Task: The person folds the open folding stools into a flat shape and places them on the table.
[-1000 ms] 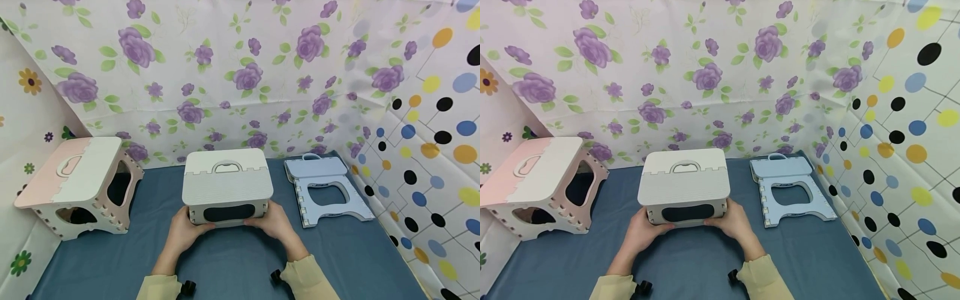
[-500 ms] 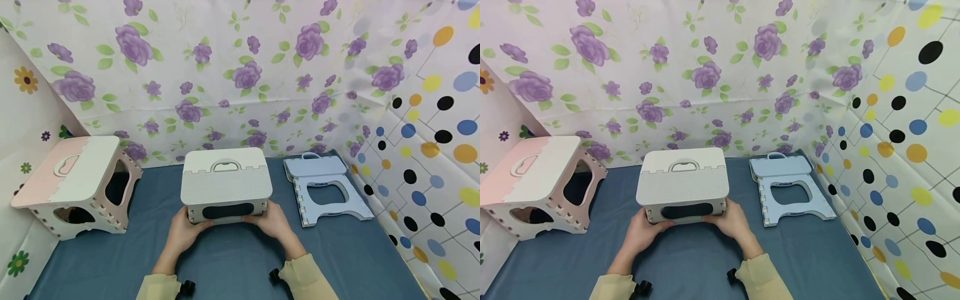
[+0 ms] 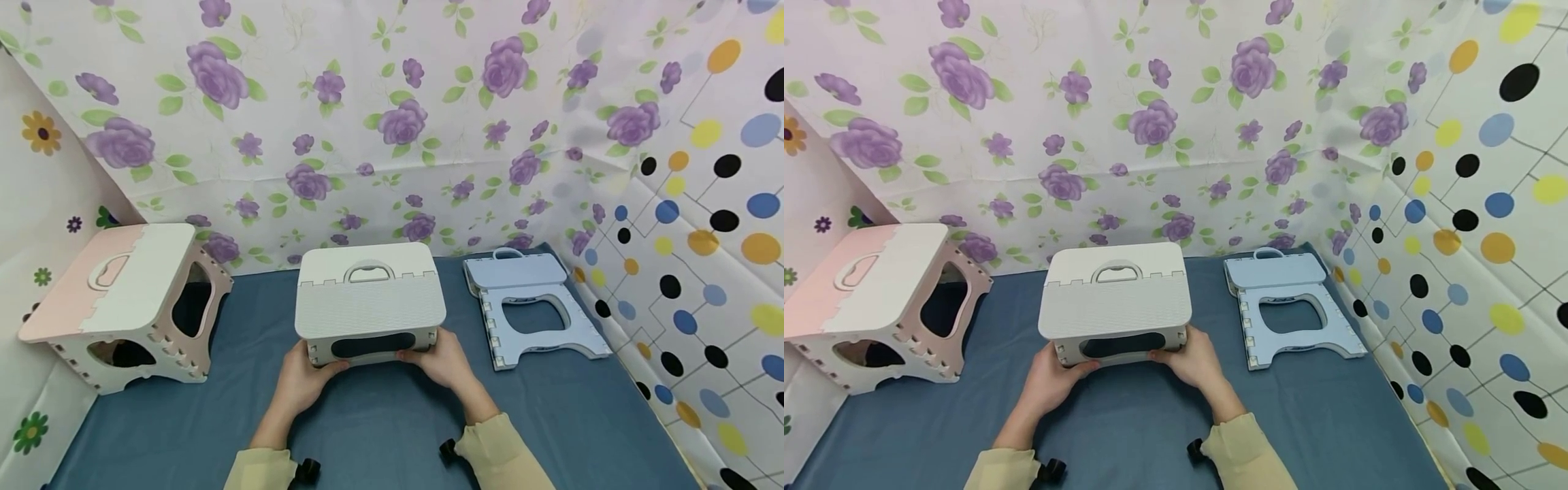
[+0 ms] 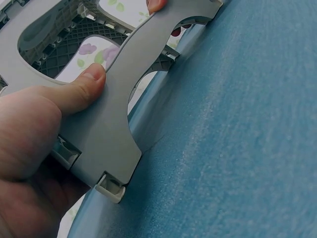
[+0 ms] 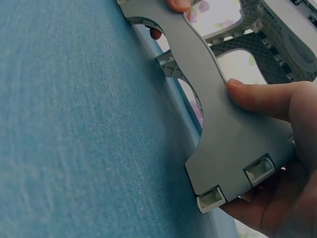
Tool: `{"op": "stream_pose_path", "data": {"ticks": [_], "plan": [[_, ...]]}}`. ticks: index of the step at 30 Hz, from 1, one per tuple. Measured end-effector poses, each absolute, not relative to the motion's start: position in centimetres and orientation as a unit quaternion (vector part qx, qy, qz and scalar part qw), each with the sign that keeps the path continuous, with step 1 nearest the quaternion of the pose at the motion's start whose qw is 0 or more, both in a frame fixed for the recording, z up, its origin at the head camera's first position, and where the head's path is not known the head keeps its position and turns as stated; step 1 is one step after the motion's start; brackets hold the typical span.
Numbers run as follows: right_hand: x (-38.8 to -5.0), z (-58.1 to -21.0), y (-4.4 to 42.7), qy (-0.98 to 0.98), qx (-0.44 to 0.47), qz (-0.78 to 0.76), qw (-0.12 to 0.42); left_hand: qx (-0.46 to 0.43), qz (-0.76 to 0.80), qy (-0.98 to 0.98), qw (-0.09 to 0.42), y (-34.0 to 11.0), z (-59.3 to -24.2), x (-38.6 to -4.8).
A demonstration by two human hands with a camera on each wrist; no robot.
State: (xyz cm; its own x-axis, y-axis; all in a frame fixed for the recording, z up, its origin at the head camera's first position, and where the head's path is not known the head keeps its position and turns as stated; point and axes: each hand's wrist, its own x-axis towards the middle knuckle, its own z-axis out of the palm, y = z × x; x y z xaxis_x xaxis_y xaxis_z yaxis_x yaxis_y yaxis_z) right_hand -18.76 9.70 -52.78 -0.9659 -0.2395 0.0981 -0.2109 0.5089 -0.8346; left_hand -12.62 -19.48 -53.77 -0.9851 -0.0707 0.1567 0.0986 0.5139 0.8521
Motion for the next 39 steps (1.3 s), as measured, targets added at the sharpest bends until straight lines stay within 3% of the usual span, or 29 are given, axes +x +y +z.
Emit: {"op": "stream_pose_path", "data": {"ticks": [39], "plan": [[-18.7, -53.07, 9.46, 0.856, -0.154, -0.493, -0.032, -0.042, -0.496, -0.86, 0.108, -19.48, -53.96, -12.65]]}}
